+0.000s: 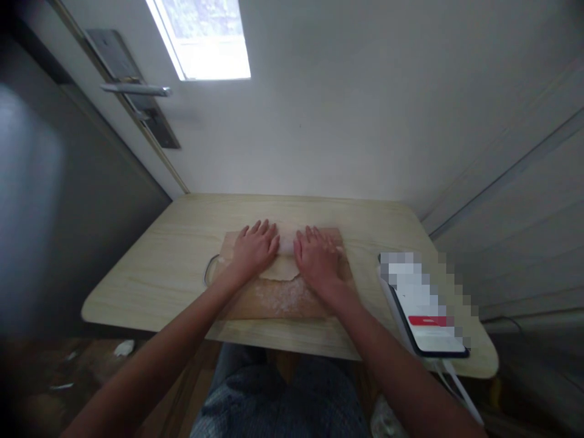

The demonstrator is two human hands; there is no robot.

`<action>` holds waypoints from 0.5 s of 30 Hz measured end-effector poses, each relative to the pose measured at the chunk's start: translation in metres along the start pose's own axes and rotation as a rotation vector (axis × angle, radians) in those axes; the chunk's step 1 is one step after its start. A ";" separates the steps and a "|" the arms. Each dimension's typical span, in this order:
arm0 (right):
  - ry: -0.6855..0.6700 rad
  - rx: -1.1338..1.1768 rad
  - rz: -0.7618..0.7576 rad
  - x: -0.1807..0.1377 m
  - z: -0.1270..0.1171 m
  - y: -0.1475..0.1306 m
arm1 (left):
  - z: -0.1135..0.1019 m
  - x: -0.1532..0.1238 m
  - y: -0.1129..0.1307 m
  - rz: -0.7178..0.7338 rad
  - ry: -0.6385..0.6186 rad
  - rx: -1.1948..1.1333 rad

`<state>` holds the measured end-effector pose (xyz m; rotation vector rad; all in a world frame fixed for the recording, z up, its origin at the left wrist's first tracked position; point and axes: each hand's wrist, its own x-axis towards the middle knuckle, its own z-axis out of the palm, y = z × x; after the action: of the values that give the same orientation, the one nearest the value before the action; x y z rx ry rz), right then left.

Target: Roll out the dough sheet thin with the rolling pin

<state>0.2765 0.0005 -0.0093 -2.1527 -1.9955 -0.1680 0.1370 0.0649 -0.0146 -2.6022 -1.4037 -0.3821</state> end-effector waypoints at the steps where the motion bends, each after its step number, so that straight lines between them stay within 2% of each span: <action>1: 0.020 0.003 -0.018 -0.007 0.000 0.000 | 0.000 -0.007 0.001 0.009 0.010 -0.002; 9: 0.231 0.082 -0.156 -0.050 0.014 0.005 | -0.011 -0.055 0.011 0.070 0.021 0.009; 15: 0.266 0.091 -0.260 -0.065 0.013 0.012 | -0.017 -0.070 0.014 0.104 -0.007 -0.016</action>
<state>0.2825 -0.0608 -0.0374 -1.7092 -2.0716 -0.3732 0.1097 -0.0026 -0.0194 -2.6786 -1.2664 -0.3717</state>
